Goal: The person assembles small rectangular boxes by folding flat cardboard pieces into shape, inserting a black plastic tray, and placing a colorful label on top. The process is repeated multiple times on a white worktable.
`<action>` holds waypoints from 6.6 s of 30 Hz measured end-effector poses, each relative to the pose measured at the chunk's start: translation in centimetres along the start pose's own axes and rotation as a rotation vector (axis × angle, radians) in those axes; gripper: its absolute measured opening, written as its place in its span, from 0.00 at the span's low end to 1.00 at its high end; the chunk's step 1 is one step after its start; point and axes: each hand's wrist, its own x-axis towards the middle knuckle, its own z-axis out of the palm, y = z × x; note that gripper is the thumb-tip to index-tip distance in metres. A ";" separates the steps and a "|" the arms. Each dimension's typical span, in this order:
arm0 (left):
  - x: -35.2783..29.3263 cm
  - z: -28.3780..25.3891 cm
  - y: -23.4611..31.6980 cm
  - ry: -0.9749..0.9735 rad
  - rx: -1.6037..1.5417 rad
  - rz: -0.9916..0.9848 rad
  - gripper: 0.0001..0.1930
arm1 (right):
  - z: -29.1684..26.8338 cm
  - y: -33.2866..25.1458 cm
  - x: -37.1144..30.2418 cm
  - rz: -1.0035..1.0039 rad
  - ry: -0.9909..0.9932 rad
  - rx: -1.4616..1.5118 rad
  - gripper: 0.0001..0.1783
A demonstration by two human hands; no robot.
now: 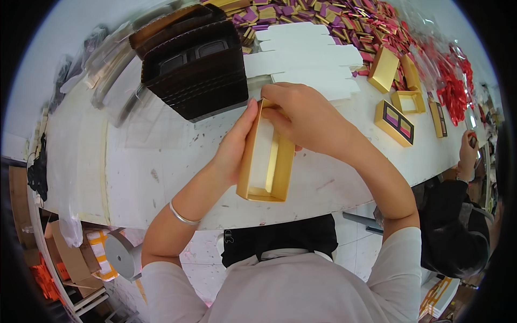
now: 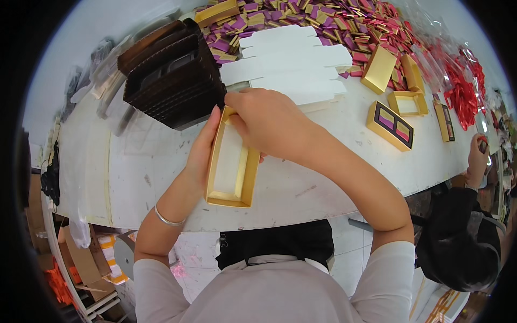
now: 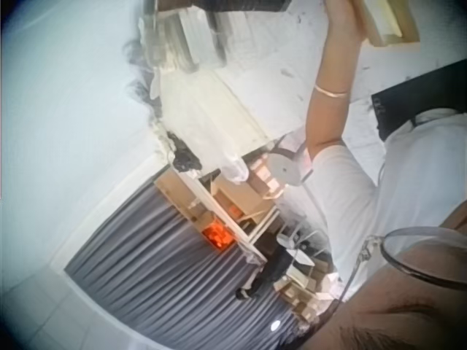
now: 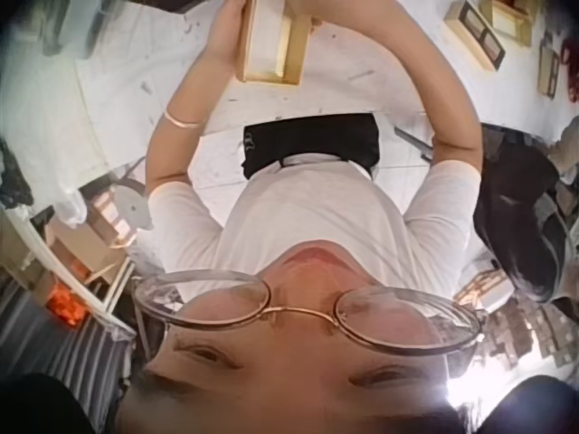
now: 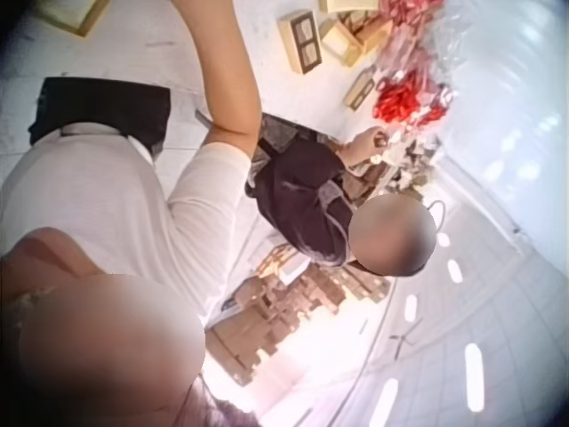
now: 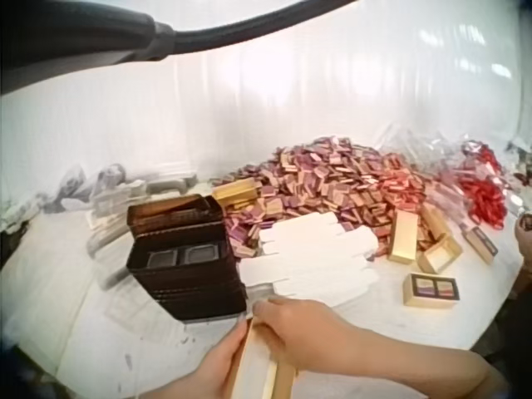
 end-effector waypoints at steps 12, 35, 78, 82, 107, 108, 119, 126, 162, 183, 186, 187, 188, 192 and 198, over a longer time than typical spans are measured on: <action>-0.6 0.4 -0.1 -0.014 0.145 0.098 0.30 | 0.5 -0.2 -0.5 -0.152 0.119 -0.163 0.08; -0.1 0.3 -0.1 0.018 0.311 0.043 0.42 | 0.3 0.6 -2.6 0.060 0.025 -0.081 0.13; -2.2 -1.8 -1.5 -0.003 1.581 0.518 0.37 | -4.1 -3.5 6.5 -0.539 0.346 -0.325 0.03; -2.1 -1.8 -1.8 0.022 1.579 0.532 0.35 | -3.7 -4.0 6.4 -0.486 0.357 -0.299 0.02; -2.3 -0.8 -1.3 -0.044 1.539 0.461 0.44 | -5.9 5.0 -10.0 0.790 -0.159 0.702 0.12; -2.3 -0.9 -1.4 -0.062 1.560 0.494 0.44 | -5.5 5.1 -9.9 0.781 -0.096 0.670 0.11; -2.4 -0.9 -0.8 -0.096 1.472 0.449 0.34 | -5.2 1.9 -10.2 -0.095 -0.107 -0.127 0.25; -2.0 -1.1 -0.3 -0.176 1.438 0.400 0.39 | -3.9 3.4 -12.6 -0.378 -0.210 -0.288 0.27; -2.1 -1.1 -0.3 -0.124 1.507 0.383 0.39 | -0.1 2.6 -14.6 -0.442 -0.305 -0.513 0.43; -2.3 -1.3 -1.1 0.080 1.644 0.487 0.36 | -10.0 12.3 -0.2 0.015 0.463 -0.257 0.08; -2.2 -1.3 -1.2 0.067 1.631 0.511 0.36 | -10.6 16.3 3.5 0.184 0.317 -0.362 0.12; -2.1 -1.3 -1.2 0.063 1.627 0.511 0.36 | -10.6 17.8 4.6 0.234 0.270 -0.372 0.13; -2.0 -1.4 -1.1 0.062 1.625 0.512 0.36 | -10.2 19.1 5.7 0.179 0.323 -0.341 0.14; -2.0 -1.3 -1.0 0.062 1.646 0.494 0.37 | -8.1 20.4 10.6 0.152 0.375 -0.328 0.20; -2.2 -1.3 -0.9 0.046 1.659 0.522 0.38 | -7.6 21.2 14.3 0.278 0.257 -0.222 0.16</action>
